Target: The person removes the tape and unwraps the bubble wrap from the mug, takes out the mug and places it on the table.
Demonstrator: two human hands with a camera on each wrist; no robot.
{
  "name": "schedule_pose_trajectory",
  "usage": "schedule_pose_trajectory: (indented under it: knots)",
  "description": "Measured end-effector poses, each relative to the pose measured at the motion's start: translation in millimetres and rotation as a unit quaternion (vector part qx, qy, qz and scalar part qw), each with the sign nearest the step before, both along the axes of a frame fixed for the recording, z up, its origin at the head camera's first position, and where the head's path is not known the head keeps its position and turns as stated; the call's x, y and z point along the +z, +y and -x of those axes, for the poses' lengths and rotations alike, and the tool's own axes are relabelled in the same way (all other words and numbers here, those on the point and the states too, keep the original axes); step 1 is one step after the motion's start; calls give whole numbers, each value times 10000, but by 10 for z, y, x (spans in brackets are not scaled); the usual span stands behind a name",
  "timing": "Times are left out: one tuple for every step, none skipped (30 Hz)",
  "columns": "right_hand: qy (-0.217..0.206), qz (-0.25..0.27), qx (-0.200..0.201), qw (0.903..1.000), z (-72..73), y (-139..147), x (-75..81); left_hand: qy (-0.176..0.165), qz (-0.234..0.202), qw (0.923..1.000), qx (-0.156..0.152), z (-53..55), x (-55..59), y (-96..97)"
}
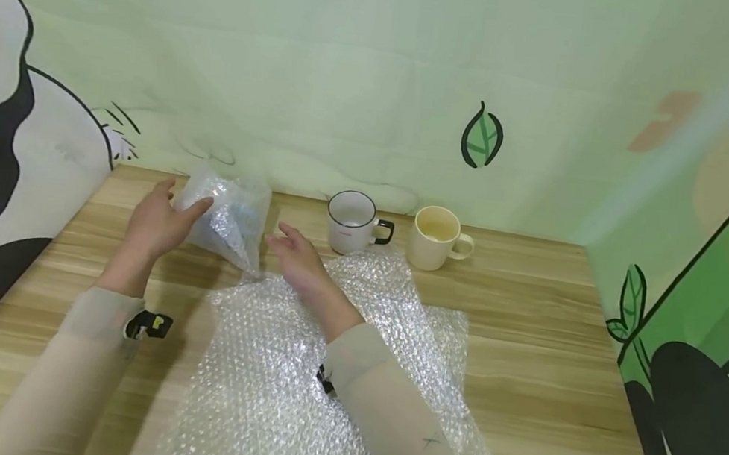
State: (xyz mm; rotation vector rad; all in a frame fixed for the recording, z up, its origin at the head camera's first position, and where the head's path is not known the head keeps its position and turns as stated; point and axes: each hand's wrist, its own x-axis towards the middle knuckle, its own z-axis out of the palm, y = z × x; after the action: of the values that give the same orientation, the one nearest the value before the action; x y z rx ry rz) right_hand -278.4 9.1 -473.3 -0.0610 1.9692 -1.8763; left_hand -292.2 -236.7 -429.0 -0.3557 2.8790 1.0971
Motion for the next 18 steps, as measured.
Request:
schedule_pose_trajectory:
  knots:
    - [37,-57,7,10000,11,-36,-18,-95,-44,9999,-7,7,-18,-10]
    - [79,-119,19,9999,18,-70,-32,-173,-99,9998,-12,10,-32,-16]
    - [122,-181,42,9998,23,-100,-46,-238,-150,9996,-25,13,-43,-20]
    - [156,-214,65,9996,25,-138,-58,-283,-195,9994,-32,10,-49,-31]
    - [187,-245,95,9995,23,-173,-67,-316,-233,9992,-47,8,-55,-41]
    - [203,-250,124,9994,19,-203,-74,-355,-273,9990,-77,10,-61,-53]
    - [201,-229,151,9994,15,-229,-81,-390,-308,9987,-111,10,-64,-62]
    - [194,-207,178,9994,5,-252,-81,-420,-344,9984,-144,12,-66,-69]
    - [178,-201,205,9994,-2,-273,-85,-453,-373,9981,-167,13,-68,-74]
    - [169,-174,214,9995,-7,-291,-92,-474,-400,9979,-189,17,-72,-81]
    - [153,-147,231,9995,-11,-306,-97,-495,-433,9976,-209,21,-74,-87]
    - [138,-83,241,9996,-13,-320,-101,-505,-466,9974,-215,24,-77,-89]
    - [113,-35,255,9996,-16,-332,-105,-491,-487,9974,-211,25,-78,-87]
    - [97,-23,280,9996,-17,-340,-107,-470,-514,9974,-199,26,-81,-86]
    - [87,-34,304,9995,-18,-345,-111,-446,-534,9974,-191,26,-82,-84]
    - [69,4,327,9994,-19,-351,-111,-418,-543,9975,-179,27,-84,-84]
    - [66,3,369,9993,-21,-355,-108,-391,-556,9976,-161,26,-87,-82]
    - [70,11,405,9992,-24,-357,-104,-371,-559,9976,-148,25,-91,-83]
